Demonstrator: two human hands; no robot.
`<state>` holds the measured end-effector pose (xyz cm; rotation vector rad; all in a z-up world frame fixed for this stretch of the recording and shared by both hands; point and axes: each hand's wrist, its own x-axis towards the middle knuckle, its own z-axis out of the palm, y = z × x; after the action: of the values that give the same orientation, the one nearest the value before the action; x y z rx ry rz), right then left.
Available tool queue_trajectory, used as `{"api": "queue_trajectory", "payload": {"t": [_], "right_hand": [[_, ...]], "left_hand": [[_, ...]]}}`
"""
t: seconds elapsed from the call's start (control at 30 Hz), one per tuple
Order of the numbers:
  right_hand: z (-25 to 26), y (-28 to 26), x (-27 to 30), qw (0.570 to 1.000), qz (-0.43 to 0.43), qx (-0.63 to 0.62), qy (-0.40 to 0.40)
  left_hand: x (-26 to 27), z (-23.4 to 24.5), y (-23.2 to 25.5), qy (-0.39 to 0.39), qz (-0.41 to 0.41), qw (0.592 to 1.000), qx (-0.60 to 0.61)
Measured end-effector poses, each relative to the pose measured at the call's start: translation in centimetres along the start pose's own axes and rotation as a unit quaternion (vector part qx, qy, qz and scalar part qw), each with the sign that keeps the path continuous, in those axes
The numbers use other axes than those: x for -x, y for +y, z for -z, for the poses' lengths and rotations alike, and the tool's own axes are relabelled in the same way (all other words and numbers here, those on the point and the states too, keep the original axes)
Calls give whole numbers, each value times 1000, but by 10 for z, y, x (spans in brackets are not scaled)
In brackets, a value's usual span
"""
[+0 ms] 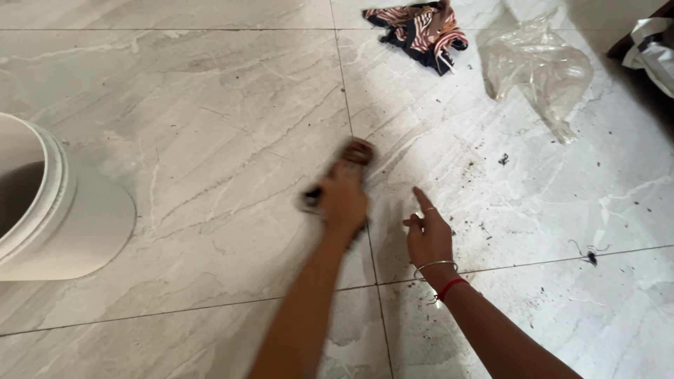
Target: The person wipes a tiled floor with a cloth, gathering dark debris into a pile. They then use a plastic bag to scoop the debris and place the cloth inside the bag.
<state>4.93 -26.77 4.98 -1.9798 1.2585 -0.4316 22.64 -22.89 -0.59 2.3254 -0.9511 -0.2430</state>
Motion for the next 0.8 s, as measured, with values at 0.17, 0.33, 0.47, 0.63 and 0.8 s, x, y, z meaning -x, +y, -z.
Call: {"api": "queue_trajectory", "payload": {"t": [0.17,0.33,0.47,0.63,0.8], "right_hand": [[22,7,17,994,61,-3,93],[50,5,28,997,43,-22,67],[62,-1,32,997,76,-3,31],[78,1,43,990,132,55,-2],[91,16,45,973,-48,192,-119]], "left_hand": [[67,-17,77,-32,-59,982,179],[38,25,44,-58,3,895,441],[22,115,-67,-8,31,932,361],[78,143,-160,94,166,977,96],[79,45,-110,130,46,990,-5]]}}
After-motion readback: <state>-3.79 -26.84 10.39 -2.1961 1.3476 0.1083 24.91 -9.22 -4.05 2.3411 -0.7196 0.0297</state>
